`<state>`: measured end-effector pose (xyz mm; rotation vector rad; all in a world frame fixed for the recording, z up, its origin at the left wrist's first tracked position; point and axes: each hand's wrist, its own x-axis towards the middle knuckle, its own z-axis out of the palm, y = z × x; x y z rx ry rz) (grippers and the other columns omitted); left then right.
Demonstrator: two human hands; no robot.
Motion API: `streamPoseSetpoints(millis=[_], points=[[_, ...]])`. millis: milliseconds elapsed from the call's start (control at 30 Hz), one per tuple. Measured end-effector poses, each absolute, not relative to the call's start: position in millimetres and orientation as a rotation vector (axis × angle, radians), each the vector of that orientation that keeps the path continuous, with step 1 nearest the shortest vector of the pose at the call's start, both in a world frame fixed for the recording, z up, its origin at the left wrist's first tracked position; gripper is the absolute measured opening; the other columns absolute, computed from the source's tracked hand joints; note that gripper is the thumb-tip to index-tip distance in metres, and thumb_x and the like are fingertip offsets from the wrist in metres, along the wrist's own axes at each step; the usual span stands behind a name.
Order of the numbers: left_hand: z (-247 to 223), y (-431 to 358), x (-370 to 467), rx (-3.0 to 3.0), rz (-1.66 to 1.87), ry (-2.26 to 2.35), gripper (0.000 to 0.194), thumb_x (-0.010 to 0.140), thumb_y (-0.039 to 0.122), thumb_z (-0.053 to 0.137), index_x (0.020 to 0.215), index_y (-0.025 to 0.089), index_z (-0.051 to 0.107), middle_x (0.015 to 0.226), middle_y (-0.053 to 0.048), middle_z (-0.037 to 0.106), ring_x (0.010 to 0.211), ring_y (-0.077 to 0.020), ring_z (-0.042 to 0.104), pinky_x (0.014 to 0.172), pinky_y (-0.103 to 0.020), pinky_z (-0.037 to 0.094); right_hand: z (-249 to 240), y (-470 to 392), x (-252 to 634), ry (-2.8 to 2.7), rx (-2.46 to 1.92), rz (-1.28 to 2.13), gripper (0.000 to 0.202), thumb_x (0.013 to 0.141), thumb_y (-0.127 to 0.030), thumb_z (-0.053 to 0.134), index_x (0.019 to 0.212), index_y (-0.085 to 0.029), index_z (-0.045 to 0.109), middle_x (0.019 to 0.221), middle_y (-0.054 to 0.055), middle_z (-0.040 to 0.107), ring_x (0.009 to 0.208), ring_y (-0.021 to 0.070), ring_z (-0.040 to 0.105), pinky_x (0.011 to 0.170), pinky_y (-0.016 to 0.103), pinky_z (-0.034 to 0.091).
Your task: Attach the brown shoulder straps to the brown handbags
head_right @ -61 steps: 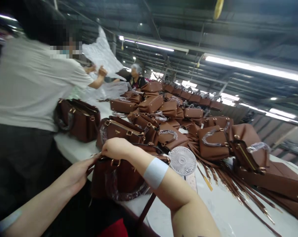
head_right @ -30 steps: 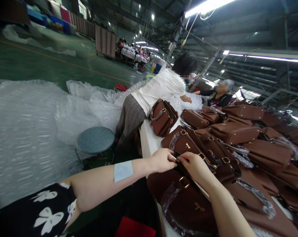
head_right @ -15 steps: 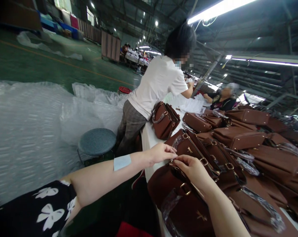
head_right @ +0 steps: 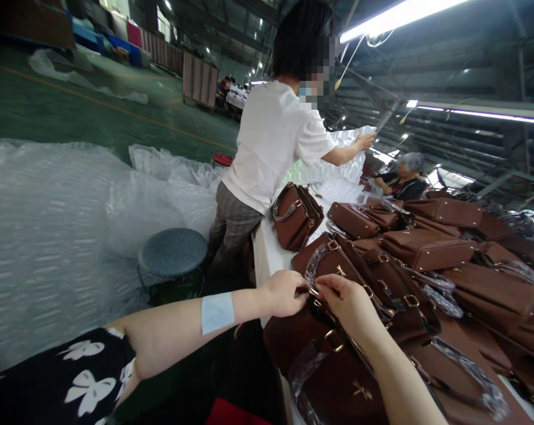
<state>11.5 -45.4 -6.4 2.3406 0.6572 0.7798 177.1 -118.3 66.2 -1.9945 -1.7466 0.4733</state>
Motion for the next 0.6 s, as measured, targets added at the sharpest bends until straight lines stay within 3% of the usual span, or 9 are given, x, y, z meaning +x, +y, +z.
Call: streamPoseSetpoints(millis=[133,267,400,600], points=[[-2,-40,11,2.302,0.708,0.608,0.028,0.081,0.023,0.052,0.098,0.020,0.074,0.092,-0.006,0.075,0.087,-0.0214,0.067,0.073,-0.027,0.049,79,-122,168,-2.244,-2.038,0.120,0.024,0.089,-0.034,0.050,0.086,-0.026,0.072,0.086,0.002,0.073,0.080,0.0205,0.067,0.071,0.030,0.046],[-1,-35,8,2.235,0.629,0.598,0.028,0.080,0.021,0.054,0.099,0.017,0.074,0.084,-0.004,0.073,0.074,-0.0161,0.063,0.063,-0.022,0.043,85,-123,159,-2.483,-2.082,-0.171,0.026,0.093,-0.030,0.047,0.085,-0.025,0.072,0.103,0.003,0.067,0.082,0.0187,0.066,0.069,0.030,0.045],[-2,-34,7,2.236,0.609,0.585,0.030,0.078,0.020,0.056,0.102,0.016,0.074,0.083,-0.002,0.073,0.070,-0.0139,0.060,0.060,-0.021,0.040,88,-125,155,-2.564,-2.159,-0.207,0.026,0.094,-0.025,0.047,0.085,-0.024,0.071,0.116,0.002,0.063,0.080,0.0162,0.065,0.068,0.029,0.044],[-4,-34,10,2.247,0.610,0.605,0.030,0.078,0.021,0.055,0.102,0.017,0.073,0.086,-0.003,0.074,0.072,-0.0152,0.062,0.062,-0.022,0.042,84,-125,148,-2.547,-2.233,-0.276,0.027,0.096,-0.024,0.045,0.084,-0.022,0.070,0.118,0.002,0.062,0.076,0.0149,0.065,0.062,0.029,0.041]])
